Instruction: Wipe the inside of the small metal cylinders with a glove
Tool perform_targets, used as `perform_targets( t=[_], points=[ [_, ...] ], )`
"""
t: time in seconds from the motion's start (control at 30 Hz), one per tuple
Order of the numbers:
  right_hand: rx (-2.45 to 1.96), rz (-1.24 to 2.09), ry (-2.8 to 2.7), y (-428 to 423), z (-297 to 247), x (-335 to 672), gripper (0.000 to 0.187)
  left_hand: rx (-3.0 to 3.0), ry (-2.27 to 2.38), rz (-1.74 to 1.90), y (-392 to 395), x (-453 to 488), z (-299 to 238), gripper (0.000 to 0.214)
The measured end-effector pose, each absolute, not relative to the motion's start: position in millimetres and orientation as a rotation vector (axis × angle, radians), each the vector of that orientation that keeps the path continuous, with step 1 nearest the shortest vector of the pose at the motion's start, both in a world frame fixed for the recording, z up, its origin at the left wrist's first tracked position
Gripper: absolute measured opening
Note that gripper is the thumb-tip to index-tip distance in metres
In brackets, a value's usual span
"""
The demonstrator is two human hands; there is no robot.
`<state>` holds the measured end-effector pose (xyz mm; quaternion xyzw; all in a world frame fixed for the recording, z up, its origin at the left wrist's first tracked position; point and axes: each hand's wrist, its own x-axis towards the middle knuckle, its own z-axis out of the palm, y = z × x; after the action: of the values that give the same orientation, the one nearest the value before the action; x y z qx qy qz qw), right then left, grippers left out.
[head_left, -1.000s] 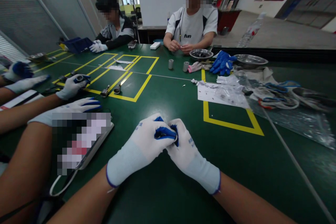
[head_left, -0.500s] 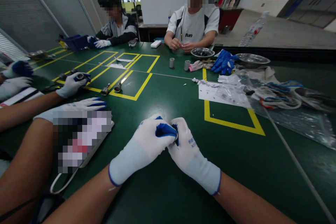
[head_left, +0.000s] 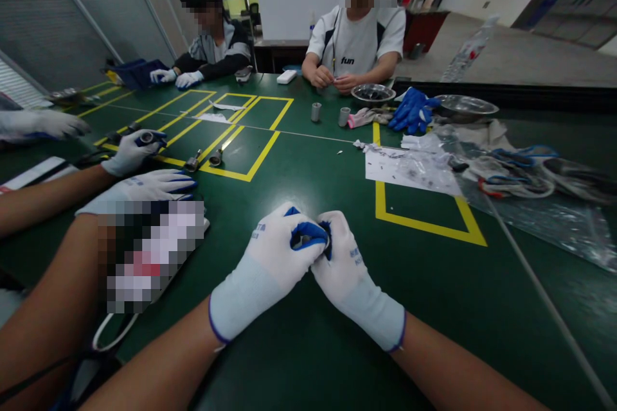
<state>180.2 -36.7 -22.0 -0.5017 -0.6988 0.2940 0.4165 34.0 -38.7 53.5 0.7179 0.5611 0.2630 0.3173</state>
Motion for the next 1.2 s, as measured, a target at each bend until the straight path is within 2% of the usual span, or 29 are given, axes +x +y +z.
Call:
perform_targets(
  t=[0.07,0.2,0.43,0.57,0.73,0.9,1.03,1.2],
  points=[
    [-1.247,0.773,-1.715,-36,-20,182,0.018,1.874,1.440,0.738,-37,27,56,0.009],
    [-1.261,0.810,-1.648,-35,-19,183,0.013,1.881,1.661,0.758,-28,5,66,0.018],
    [-1.258,0.871,-1.660,-36,-17,184,0.011,1.999,2.039,-0.155,-18,-9,66,0.032],
    [-1.262,0.883,-1.668,-36,-16,184,0.010,2.061,2.013,-0.315,-20,1,61,0.031],
    [-1.240,0.853,-1.688,-36,-15,184,0.012,2.120,1.972,-0.213,-20,0,54,0.023],
    [-1.159,0.872,-1.713,-36,-12,184,0.008,2.074,1.812,0.201,-21,-3,59,0.019],
    [-1.090,0.995,-1.707,-36,-9,185,0.005,1.942,1.452,0.565,-26,-2,65,0.015],
    [-1.073,1.079,-1.728,-37,-5,186,0.003,1.757,1.224,0.758,-29,2,68,0.013]
  ],
)
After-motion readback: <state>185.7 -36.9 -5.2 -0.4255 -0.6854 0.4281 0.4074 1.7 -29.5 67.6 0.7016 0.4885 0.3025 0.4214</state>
